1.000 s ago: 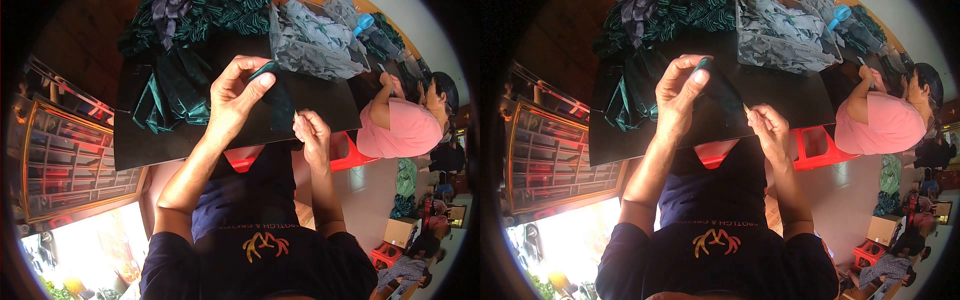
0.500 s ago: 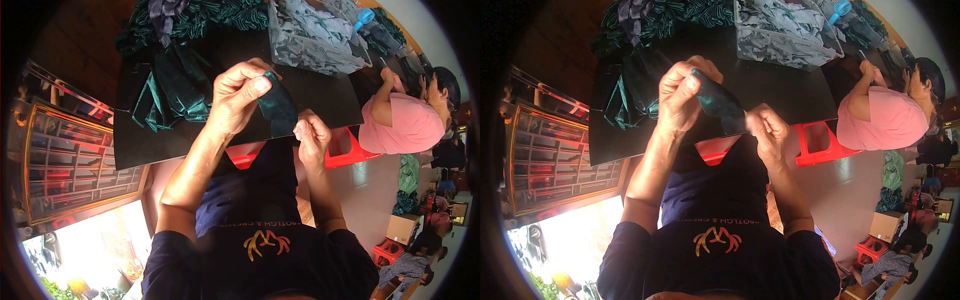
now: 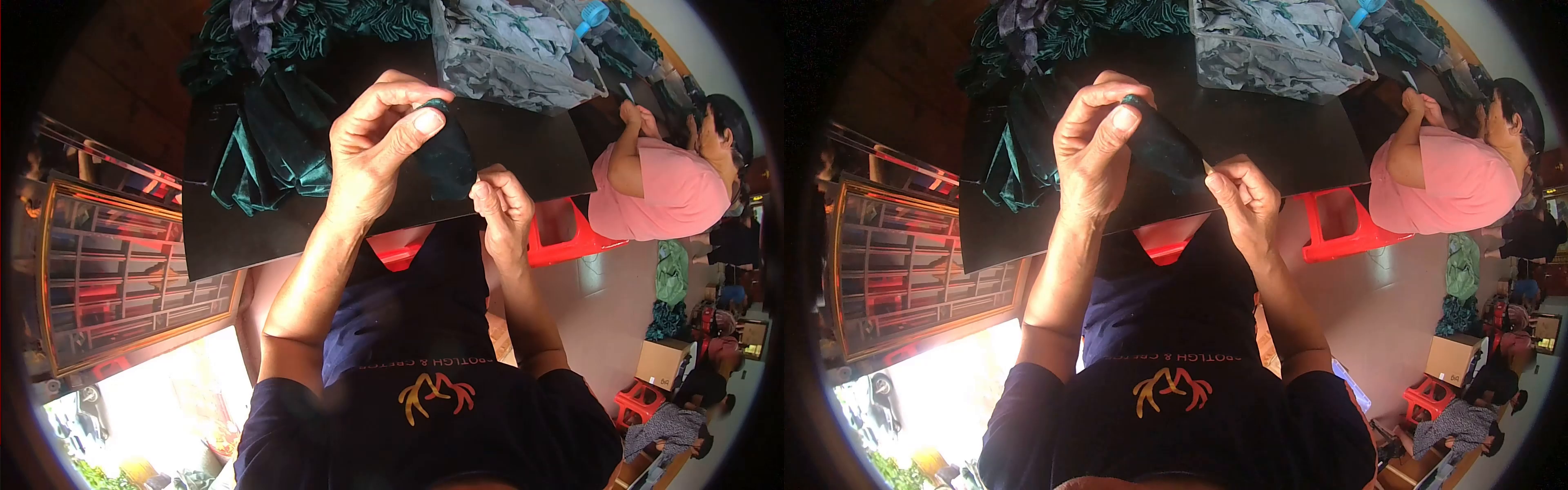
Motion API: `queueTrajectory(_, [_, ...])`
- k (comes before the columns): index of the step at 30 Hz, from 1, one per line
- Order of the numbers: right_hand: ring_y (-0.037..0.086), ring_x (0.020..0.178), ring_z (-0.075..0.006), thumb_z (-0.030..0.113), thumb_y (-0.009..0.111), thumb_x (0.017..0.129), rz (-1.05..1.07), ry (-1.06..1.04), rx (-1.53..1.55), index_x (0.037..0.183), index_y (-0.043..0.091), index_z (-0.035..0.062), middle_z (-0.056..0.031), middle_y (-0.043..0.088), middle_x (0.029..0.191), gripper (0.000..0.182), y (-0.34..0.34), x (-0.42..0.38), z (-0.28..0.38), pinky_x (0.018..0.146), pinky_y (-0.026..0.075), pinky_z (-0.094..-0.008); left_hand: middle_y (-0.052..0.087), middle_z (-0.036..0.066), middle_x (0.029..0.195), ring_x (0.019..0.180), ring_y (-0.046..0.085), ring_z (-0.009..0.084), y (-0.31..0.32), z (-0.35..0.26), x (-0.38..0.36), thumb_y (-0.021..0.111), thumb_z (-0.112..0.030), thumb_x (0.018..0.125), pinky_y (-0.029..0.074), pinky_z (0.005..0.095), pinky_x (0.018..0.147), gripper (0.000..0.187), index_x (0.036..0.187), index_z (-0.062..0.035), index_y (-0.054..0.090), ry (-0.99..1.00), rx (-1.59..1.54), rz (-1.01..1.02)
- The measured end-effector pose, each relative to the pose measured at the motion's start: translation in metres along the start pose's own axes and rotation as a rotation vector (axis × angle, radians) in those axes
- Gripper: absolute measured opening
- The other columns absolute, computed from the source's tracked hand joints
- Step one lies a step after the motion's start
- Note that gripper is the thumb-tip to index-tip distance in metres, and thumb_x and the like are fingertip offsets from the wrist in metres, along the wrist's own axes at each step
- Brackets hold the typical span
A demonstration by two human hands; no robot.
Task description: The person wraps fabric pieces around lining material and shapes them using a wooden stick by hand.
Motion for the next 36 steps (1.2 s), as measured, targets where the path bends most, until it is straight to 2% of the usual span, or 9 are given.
queueTrajectory(5, [0.046,0.068,-0.0032,0.004,0.068,0.086,-0.070,-0.080,-0.089,0.088,0.063,0.0009,-0.0012,0.058,0.083,0.006,-0.009,-0.003,-0.001,0.059,0.036,-0.0191,0.064,0.006,0.094,0.085,0.057,0.0099,0.001,0.012,-0.001,0.067,-0.007,0.087,0.046,0.0242,0.077,0.012,0.098,-0.0029,0.067,-0.082,-0.178,0.033])
queueTrajectory(8, [0.046,0.069,-0.0033,0.005,0.068,0.087,-0.078,-0.080,0.010,0.087,0.063,0.0011,-0.0010,0.057,0.082,0.006,-0.002,-0.005,-0.002,0.059,0.035,-0.0190,0.063,0.007,0.095,0.086,0.058,0.0111,0.003,0.027,-0.006,0.067,-0.007,0.087,0.047,0.0255,0.077,0.009,0.095,-0.0030,0.066,-0.136,-0.410,0.040])
queueTrajectory(11, [0.044,0.068,-0.0031,0.006,0.068,0.087,-0.047,0.015,0.126,0.086,0.063,0.0012,-0.0009,0.057,0.082,0.007,0.003,-0.008,-0.013,0.058,0.035,-0.0190,0.063,0.008,0.095,0.086,0.058,0.0119,0.008,0.029,-0.008,0.066,-0.007,0.088,0.047,0.0261,0.078,0.007,0.094,-0.0031,0.065,-0.156,-0.470,0.034])
queueTrajectory(18, [0.042,0.063,-0.0041,0.010,0.062,0.092,-0.026,0.071,0.238,0.090,0.058,0.0024,-0.0002,0.054,0.081,0.009,0.006,-0.005,-0.012,0.054,0.035,-0.0202,0.061,0.006,0.101,0.090,0.057,0.0110,0.009,0.033,-0.017,0.066,-0.006,0.088,0.047,0.0271,0.082,0.011,0.098,-0.0043,0.062,-0.184,-0.276,-0.018])
queueTrajectory(21, [0.042,0.062,-0.0048,0.011,0.061,0.093,-0.046,0.106,0.260,0.089,0.057,0.0033,-0.0001,0.053,0.080,0.009,0.004,-0.009,-0.018,0.053,0.036,-0.0205,0.061,0.006,0.105,0.091,0.058,0.0113,0.008,0.028,-0.018,0.065,-0.004,0.088,0.047,0.0278,0.084,0.012,0.099,-0.0042,0.061,-0.131,-0.202,-0.079])
queueTrajectory(26, [0.043,0.062,-0.0052,0.012,0.061,0.093,-0.030,0.128,0.179,0.090,0.057,0.0032,-0.0002,0.053,0.080,0.010,-0.002,-0.016,-0.027,0.053,0.037,-0.0209,0.062,0.014,0.109,0.093,0.060,0.0132,0.014,0.013,-0.016,0.061,0.000,0.090,0.051,0.0280,0.082,0.012,0.100,-0.0017,0.055,-0.058,-0.150,-0.040])
queueTrajectory(35, [0.045,0.062,-0.0070,0.014,0.059,0.095,-0.018,0.080,0.228,0.086,0.052,0.0042,0.0004,0.049,0.078,0.014,-0.003,-0.018,-0.026,0.056,0.038,-0.0223,0.060,0.020,0.111,0.094,0.062,0.0166,0.024,0.001,-0.026,0.055,0.006,0.091,0.052,0.0281,0.082,0.016,0.104,-0.0012,0.049,0.031,-0.065,-0.019])
queueTrajectory(36, [0.045,0.063,-0.0073,0.014,0.058,0.095,-0.012,0.078,0.213,0.086,0.052,0.0043,0.0004,0.048,0.078,0.015,-0.002,-0.018,-0.027,0.057,0.039,-0.0225,0.060,0.019,0.112,0.097,0.060,0.0177,0.026,0.000,-0.027,0.057,0.006,0.090,0.051,0.0294,0.084,0.017,0.103,-0.0011,0.049,0.025,-0.079,-0.019])
Point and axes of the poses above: each hand's wrist, its own x-axis towards the middle knuckle, its own y-axis out of the palm, z = x × y, the point moved 6 cm from there along x, towards the middle knuckle
